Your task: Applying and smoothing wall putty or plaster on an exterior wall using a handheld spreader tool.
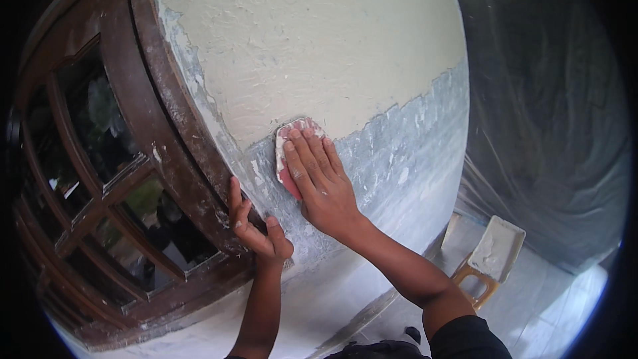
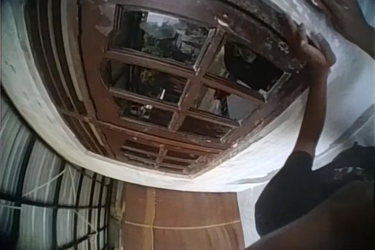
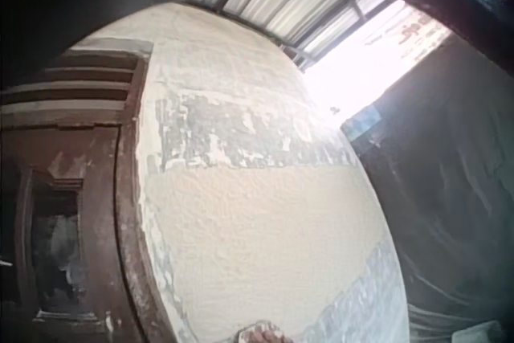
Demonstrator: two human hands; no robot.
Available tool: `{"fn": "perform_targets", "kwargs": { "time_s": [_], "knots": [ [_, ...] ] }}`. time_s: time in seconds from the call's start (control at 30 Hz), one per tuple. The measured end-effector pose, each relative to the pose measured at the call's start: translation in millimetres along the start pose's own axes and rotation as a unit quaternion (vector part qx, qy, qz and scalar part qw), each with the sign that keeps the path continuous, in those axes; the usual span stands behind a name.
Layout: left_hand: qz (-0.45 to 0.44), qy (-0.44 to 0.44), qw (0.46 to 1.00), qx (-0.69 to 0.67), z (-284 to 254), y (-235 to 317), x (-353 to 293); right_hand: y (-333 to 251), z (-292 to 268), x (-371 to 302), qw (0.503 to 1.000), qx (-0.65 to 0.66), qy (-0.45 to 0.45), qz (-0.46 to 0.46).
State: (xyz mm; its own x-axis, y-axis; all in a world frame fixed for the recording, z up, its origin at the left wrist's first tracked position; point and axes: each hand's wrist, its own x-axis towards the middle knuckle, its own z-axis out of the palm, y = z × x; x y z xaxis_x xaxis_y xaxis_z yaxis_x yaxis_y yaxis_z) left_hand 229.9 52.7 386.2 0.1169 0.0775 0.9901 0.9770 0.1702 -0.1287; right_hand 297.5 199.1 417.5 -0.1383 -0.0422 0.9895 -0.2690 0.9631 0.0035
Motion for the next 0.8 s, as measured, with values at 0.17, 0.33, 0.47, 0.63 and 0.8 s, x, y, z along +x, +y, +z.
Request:
{"fn": "perform_targets", "kwargs": {
  "time_s": [0.17,0.33,0.47,0.63,0.8],
  "knots": [
    [-0.001,0.039,0.999,-0.014,6,-4,0,-2,10,1,0.998,-0.047,-0.024,0.017],
    [-0.01,0.053,0.998,-0.026,3,-2,3,-12,14,-20,0.999,-0.027,-0.038,0.021],
    [-0.015,0.055,0.998,-0.023,6,-2,3,-10,12,-9,0.999,-0.025,0.022,0.036],
    [-0.015,0.06,0.998,-0.023,5,1,3,-15,13,-13,0.999,-0.021,-0.027,0.033],
    [-0.01,0.072,0.997,-0.013,6,3,4,-17,6,-17,1.0,0.0,0.001,0.029]
  ]
}}
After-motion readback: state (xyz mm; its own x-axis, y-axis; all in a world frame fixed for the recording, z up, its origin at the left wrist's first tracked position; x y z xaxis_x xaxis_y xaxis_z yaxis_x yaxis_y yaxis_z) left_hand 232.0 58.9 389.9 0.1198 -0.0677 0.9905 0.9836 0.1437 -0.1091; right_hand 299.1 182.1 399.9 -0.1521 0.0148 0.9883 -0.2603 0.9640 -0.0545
